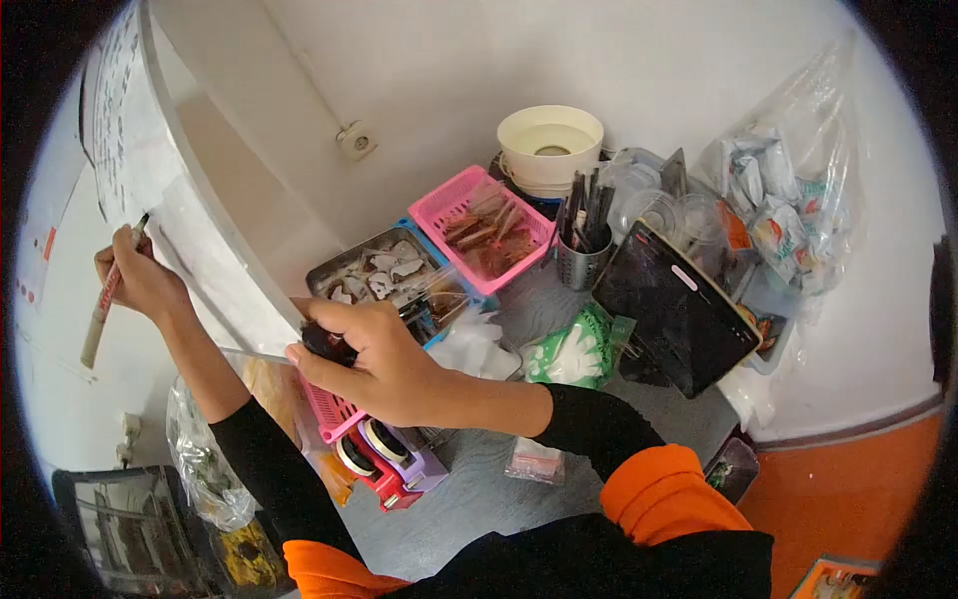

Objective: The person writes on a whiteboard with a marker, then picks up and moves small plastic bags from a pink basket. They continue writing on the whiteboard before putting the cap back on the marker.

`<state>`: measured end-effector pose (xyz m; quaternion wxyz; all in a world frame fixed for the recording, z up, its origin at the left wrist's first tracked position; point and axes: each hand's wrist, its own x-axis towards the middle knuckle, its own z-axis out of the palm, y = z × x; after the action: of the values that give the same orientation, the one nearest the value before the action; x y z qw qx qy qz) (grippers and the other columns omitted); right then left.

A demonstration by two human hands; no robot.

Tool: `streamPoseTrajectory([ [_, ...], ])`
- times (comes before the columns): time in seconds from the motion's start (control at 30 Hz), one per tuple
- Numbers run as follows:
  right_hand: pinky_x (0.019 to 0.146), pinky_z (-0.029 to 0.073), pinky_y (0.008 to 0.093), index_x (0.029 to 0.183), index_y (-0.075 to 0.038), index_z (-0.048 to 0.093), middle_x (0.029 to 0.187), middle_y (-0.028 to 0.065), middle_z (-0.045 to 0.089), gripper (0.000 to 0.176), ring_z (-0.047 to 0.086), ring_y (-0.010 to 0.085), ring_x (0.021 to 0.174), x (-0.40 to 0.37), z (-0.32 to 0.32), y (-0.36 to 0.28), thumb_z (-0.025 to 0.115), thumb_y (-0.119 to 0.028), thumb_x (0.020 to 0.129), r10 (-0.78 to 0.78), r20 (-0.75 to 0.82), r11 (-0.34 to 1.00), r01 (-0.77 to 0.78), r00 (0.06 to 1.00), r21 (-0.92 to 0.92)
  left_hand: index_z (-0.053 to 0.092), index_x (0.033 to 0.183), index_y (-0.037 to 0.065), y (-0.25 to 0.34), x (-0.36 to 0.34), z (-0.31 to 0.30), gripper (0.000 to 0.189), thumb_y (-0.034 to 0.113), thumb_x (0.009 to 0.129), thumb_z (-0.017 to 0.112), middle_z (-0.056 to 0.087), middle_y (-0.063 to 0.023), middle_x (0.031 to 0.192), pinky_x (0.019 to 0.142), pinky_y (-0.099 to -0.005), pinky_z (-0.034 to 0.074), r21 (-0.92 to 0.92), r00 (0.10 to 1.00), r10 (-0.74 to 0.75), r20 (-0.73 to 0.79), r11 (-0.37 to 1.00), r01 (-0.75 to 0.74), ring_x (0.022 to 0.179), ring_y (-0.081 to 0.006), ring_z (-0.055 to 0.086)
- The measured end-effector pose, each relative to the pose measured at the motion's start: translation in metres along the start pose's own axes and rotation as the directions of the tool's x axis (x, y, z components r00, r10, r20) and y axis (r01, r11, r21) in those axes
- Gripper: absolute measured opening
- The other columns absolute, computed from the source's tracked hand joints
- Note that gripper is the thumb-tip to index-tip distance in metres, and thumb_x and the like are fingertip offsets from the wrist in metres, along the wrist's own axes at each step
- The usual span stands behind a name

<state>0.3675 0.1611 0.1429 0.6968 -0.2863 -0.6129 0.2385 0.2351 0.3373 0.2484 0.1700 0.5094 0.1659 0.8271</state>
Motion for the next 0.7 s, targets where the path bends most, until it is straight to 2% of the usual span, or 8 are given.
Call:
streamPoseTrajectory([
  [0.07,0.042,0.03,0.0215,0.082,0.004,0.048,0.051,0.005,0.042,0.018,0.036,0.0049,0.048,0.0,0.0,0.002,0.052,-0.011,0.074,-0.02,-0.03,0.995,0.017,0.999,-0.096,0.033,0.06,0.006,-0.011,0.001,-0.001,0.021,0.007,0.067,0.052,0.04,-0.0022,0.057,0.051,-0.0229,0.034,0.008,0.999,0.03,-0.013,1.0,-0.029,0.052,-0.0098,0.038],
  [0.2,0.044,0.032,0.019,0.088,0.002,0.05,0.056,0.0001,0.047,0.019,0.041,0.0041,0.049,0.002,0.006,-0.003,0.052,-0.011,0.074,0.013,-0.041,1.0,-0.013,0.999,0.0,0.038,0.066,0.007,-0.002,-0.01,0.006,0.018,0.014,0.073,0.052,0.042,-0.001,0.061,0.053,-0.0236,0.035,0.149,0.989,0.047,-0.143,0.988,-0.026,0.057,-0.0098,0.039],
  [0.27,0.048,0.034,0.0185,0.09,0.002,0.05,0.062,-0.001,0.049,0.019,0.042,0.0039,0.054,0.001,0.004,-0.006,0.051,-0.009,0.075,0.085,0.019,0.996,-0.085,0.996,-0.036,0.037,0.065,0.006,0.006,-0.016,0.007,0.018,0.014,0.072,0.052,0.039,0.0001,0.061,0.055,-0.0235,0.035,0.252,0.996,0.081,-0.028,0.965,-0.072,0.056,-0.0098,0.037],
  [0.3,0.051,0.035,0.0185,0.092,0.003,0.05,0.066,-0.0007,0.051,0.019,0.043,0.0041,0.057,0.001,0.005,-0.006,0.051,-0.008,0.075,0.104,0.018,0.994,-0.103,0.994,-0.041,0.037,0.063,0.006,0.009,-0.015,0.01,0.019,0.013,0.071,0.052,0.039,0.0001,0.061,0.052,-0.0222,0.034,0.013,0.996,-0.009,-0.091,1.0,0.011,0.055,-0.0085,0.036],
  [0.37,0.051,0.037,0.0208,0.089,0.005,0.05,0.066,0.0061,0.053,0.02,0.046,0.0064,0.059,0.001,0.008,-0.004,0.051,-0.009,0.075,0.002,-0.03,0.994,-0.005,1.0,-0.109,0.036,0.061,0.007,0.001,-0.007,0.004,0.019,0.009,0.064,0.055,0.041,-0.0016,0.058,0.05,-0.0217,0.032,-0.014,0.992,0.034,-0.123,0.999,-0.036,0.055,-0.0084,0.038],
  [0.43,0.054,0.038,0.0199,0.091,0.006,0.048,0.07,0.0054,0.053,0.021,0.046,0.0066,0.063,0.003,0.014,-0.01,0.051,-0.007,0.075,-0.024,-0.054,0.997,0.02,0.998,-0.077,0.037,0.061,0.005,0.014,-0.013,0.007,0.019,0.008,0.066,0.055,0.042,-0.0026,0.055,0.05,-0.0207,0.033,-0.237,0.993,-0.07,-0.096,0.97,0.046,0.052,-0.0085,0.04],
  [0.5,0.06,0.038,0.0196,0.094,0.007,0.047,0.076,0.0062,0.054,0.023,0.047,0.007,0.068,0.001,0.01,-0.01,0.05,-0.005,0.075,0.064,0.031,0.993,-0.061,0.997,-0.102,0.039,0.062,0.004,0.012,-0.012,0.008,0.018,0.008,0.068,0.055,0.045,-0.0034,0.056,0.052,-0.0211,0.035,-0.156,0.997,0.006,-0.075,0.988,-0.018,0.053,-0.0088,0.042],
  [0.7,0.066,0.037,0.0205,0.095,0.006,0.047,0.081,0.0062,0.053,0.024,0.047,0.008,0.074,-0.004,0.011,-0.007,0.051,-0.005,0.075,0.238,-0.079,0.971,-0.239,0.968,0.001,0.037,0.058,0.004,0.011,-0.01,0.009,0.017,0.006,0.066,0.053,0.042,-0.0008,0.054,0.045,-0.0197,0.031,-0.178,0.996,-0.045,-0.074,0.983,0.032,0.049,-0.0056,0.035],
])
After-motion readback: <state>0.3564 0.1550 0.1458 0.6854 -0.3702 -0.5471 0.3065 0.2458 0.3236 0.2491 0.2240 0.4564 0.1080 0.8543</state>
